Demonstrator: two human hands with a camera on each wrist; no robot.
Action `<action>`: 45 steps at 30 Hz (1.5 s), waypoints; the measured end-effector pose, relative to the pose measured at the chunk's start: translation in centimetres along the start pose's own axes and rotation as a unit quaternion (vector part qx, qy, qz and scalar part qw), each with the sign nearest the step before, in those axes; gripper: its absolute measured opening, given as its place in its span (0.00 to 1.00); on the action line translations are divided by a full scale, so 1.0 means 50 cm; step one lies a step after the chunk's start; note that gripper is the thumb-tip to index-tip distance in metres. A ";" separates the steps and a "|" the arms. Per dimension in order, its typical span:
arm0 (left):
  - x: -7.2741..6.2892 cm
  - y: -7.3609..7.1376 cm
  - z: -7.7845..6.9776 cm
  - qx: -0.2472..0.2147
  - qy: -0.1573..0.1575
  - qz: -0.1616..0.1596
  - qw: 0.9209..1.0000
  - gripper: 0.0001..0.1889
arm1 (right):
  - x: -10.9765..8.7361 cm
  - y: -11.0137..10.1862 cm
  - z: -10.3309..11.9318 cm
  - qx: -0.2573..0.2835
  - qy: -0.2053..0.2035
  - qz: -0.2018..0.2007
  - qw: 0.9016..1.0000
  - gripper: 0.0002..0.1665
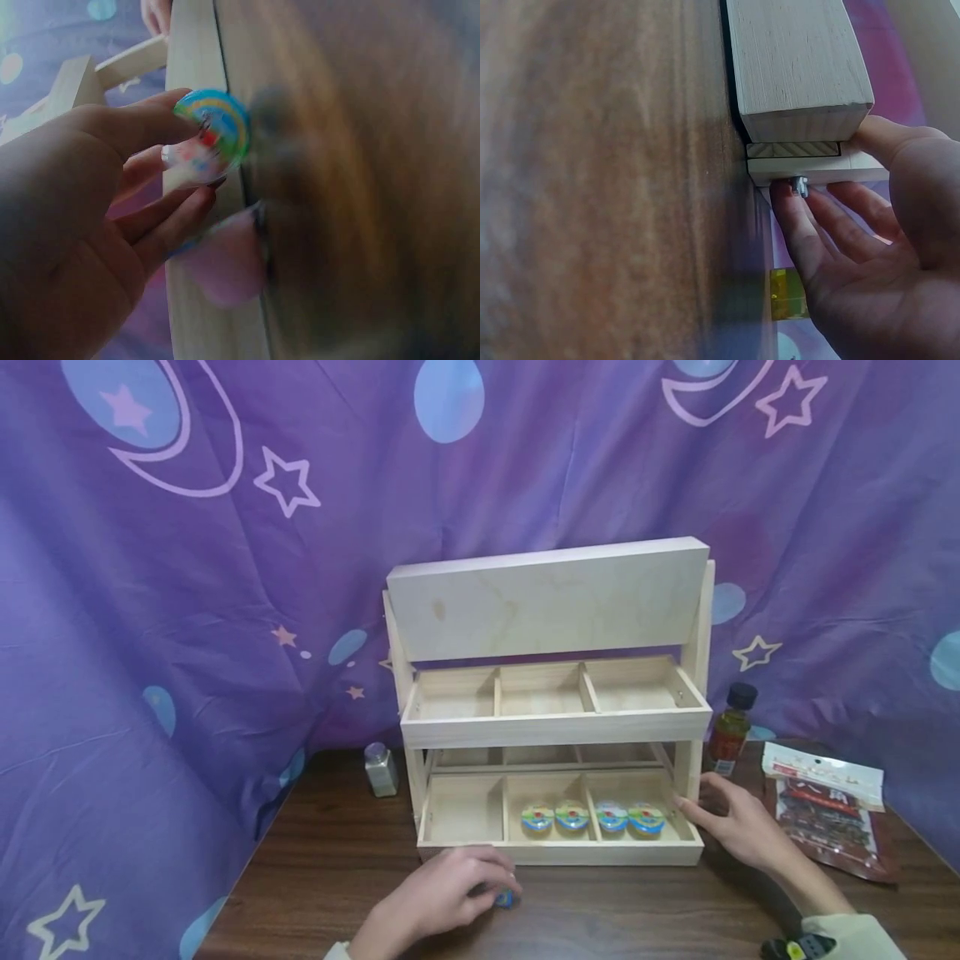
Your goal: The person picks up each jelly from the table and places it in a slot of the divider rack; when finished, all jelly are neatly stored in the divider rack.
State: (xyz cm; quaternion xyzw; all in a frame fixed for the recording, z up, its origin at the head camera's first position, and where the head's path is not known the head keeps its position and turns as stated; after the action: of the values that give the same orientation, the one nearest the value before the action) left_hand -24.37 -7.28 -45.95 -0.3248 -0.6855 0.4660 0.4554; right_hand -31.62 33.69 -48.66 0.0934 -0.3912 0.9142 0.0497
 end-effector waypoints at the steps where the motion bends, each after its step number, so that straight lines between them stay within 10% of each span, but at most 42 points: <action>1: 0.002 0.004 -0.003 0.001 0.002 0.001 1.000 0.13 | 0.000 0.000 0.000 0.001 0.000 0.001 1.000 0.21; 17: 0.017 0.024 -0.023 -0.064 0.015 -0.032 0.997 0.08 | 0.000 0.001 -0.002 -0.002 0.005 0.001 1.000 0.22; 25: 0.017 0.026 -0.012 -0.151 -0.044 -0.019 0.987 0.08 | -0.001 0.001 -0.003 0.000 0.006 0.004 1.000 0.22; 45: 0.017 0.010 -0.010 -0.145 -0.085 -0.063 0.984 0.11 | 0.001 0.002 -0.009 0.005 0.016 0.009 1.000 0.24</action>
State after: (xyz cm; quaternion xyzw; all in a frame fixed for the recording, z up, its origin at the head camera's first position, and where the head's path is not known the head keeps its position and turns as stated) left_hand -24.21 -6.19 -46.05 -0.3023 -0.8013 0.3579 0.3720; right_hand -31.76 33.94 -49.00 0.0755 -0.3868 0.9178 0.0475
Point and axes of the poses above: each hand's wrist, its own x-axis towards the middle knuckle, its own y-axis out of the palm, z = x × y, the point moved 6 cm from there along x, towards the middle knuckle, and after that the axes turned 7 degrees about y, right-handed, at the moved point
